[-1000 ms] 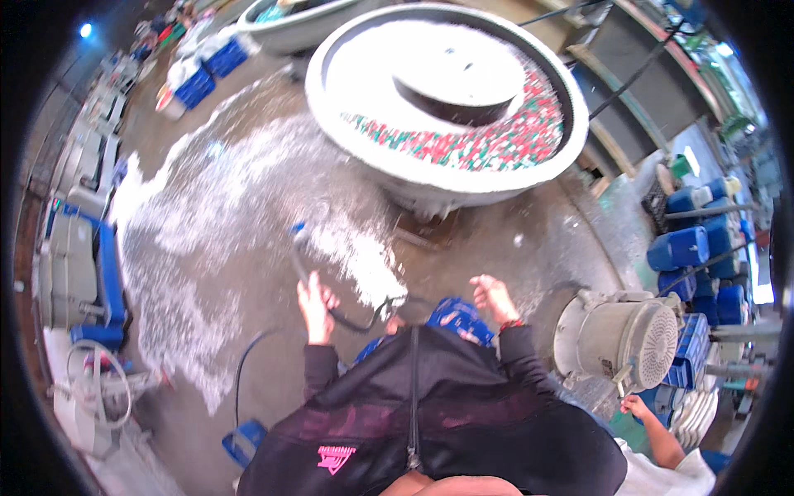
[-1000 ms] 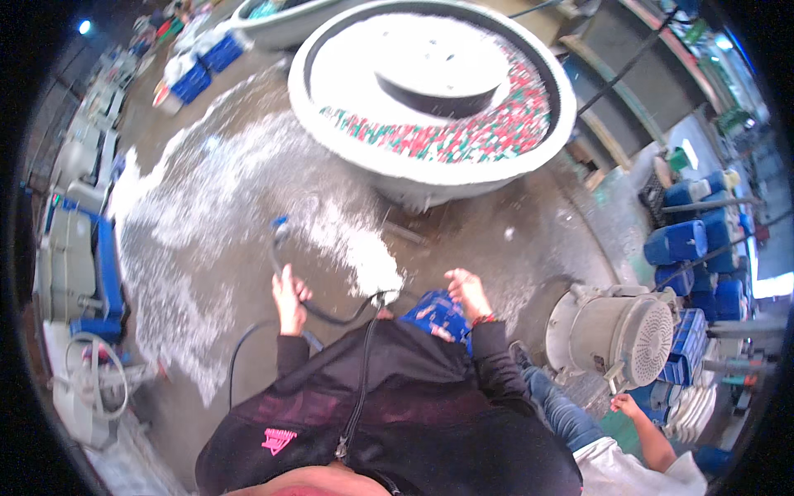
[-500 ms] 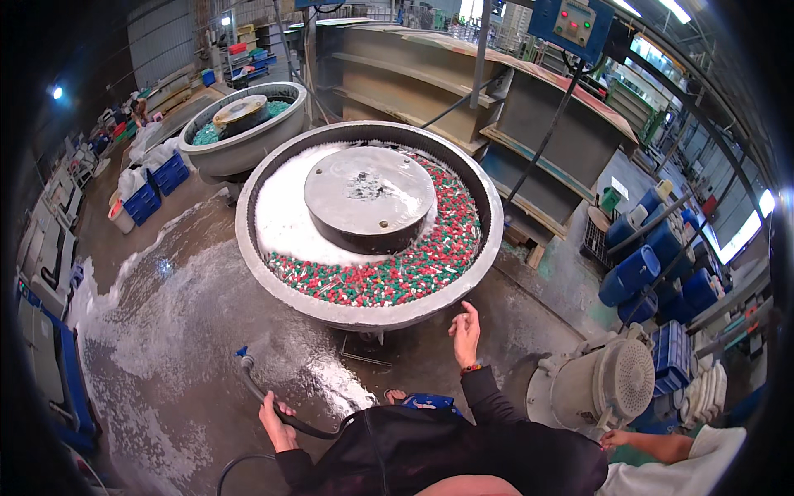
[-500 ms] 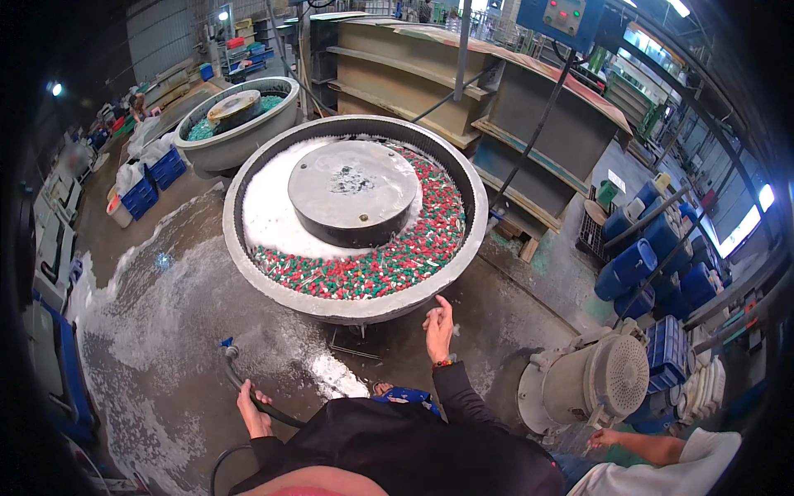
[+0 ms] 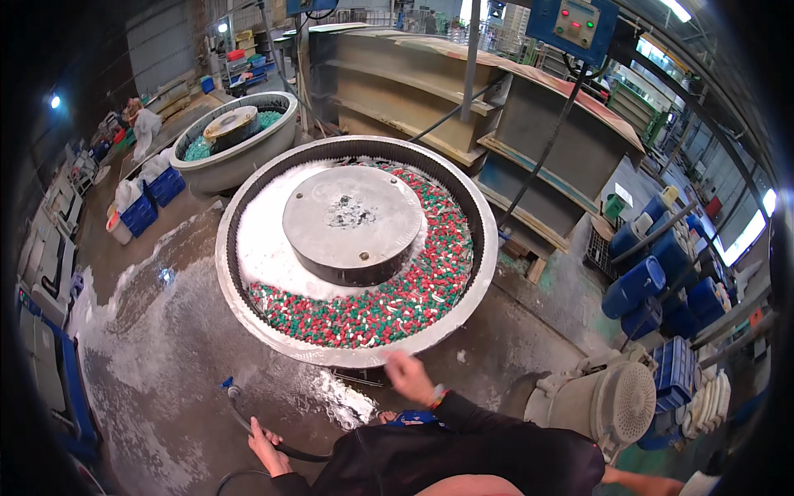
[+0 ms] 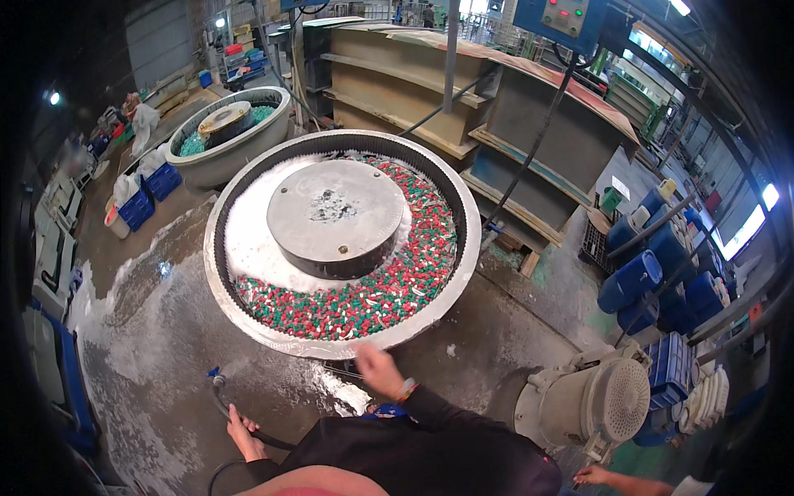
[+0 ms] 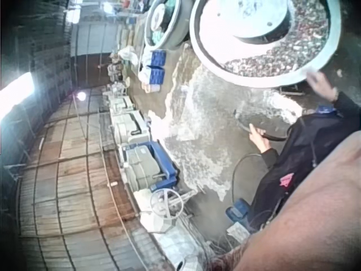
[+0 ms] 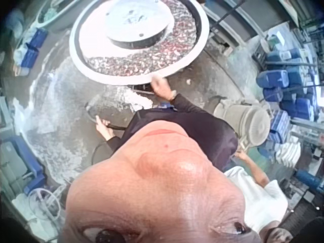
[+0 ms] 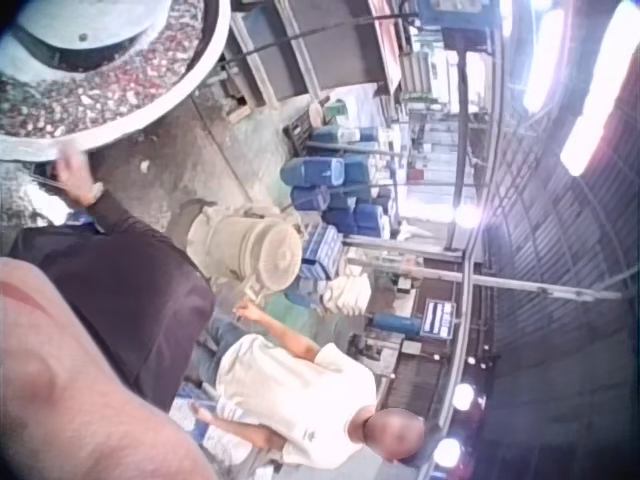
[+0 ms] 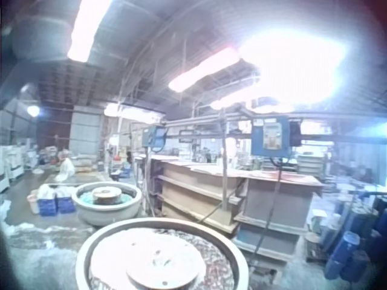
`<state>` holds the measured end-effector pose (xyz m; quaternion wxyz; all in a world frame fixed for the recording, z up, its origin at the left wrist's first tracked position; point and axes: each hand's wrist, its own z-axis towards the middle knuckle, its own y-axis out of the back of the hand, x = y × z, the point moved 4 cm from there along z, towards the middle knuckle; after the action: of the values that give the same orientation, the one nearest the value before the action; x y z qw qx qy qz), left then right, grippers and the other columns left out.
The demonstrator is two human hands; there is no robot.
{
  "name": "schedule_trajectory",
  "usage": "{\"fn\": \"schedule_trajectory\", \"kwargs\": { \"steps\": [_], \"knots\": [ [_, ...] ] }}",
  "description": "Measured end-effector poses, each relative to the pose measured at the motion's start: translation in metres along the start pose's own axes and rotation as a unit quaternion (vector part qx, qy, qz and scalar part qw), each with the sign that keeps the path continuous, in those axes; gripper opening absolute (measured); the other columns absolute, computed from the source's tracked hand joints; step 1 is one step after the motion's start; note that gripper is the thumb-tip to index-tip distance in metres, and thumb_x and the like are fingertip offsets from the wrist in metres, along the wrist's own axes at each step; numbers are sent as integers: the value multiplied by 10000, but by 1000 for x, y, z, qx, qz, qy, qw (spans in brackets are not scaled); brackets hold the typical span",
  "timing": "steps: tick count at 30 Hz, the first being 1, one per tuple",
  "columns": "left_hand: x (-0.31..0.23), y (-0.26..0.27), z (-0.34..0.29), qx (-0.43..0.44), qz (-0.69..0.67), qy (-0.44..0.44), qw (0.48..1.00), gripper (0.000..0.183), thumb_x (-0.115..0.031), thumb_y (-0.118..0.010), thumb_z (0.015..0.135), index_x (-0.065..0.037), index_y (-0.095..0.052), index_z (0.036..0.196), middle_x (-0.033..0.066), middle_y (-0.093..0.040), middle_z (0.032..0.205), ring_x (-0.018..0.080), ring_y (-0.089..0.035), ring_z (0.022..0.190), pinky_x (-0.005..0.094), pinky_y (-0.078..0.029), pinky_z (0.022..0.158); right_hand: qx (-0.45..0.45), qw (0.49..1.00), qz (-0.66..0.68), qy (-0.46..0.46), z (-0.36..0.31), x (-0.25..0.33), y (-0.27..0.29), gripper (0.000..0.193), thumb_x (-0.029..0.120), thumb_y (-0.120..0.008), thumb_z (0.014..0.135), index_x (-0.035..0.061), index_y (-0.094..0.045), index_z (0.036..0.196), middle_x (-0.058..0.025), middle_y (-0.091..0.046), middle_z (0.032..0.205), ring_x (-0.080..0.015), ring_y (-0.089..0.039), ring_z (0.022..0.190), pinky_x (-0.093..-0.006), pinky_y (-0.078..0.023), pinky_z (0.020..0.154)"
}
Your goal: The person uses a hose to spray water and foam onto industrial mixing machinery, then rinses the machinery and the floor around it.
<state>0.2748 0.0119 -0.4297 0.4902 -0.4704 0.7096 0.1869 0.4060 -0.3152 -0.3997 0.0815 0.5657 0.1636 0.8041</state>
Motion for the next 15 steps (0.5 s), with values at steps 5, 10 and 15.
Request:
{"fn": "schedule_trajectory", "kwargs": {
  "steps": [5,10,15],
  "knots": [
    [2,2,-19,-18,-77,19,997,190,-201,-550,831,-108,-456,695,-62,-247,471,36,-206,361,223,-177,348,553,816,112,125,-55,14,-85,309,140,-410,831,140,-485,1130,-60,-462,1115,-216,-456,1063,-295,-382,881],
    [-13,-11,-34,-48,-16,-9,999,295,-208,-604,782,-122,-368,627,-55,-283,466,69,-256,356,245,-254,370,292,949,103,55,-17,19,-55,159,-12,-531,783,45,-576,925,-85,-496,668,-191,-484,534,-276,-397,496],
    [-10,13,-36,-63,-5,-26,998,325,-233,-591,781,-146,-356,574,-58,-276,434,64,-255,349,241,-281,381,245,963,44,107,20,14,-51,226,-41,-514,781,58,-577,974,-57,-439,638,-143,-427,515,-256,-359,478]
  ]
}}
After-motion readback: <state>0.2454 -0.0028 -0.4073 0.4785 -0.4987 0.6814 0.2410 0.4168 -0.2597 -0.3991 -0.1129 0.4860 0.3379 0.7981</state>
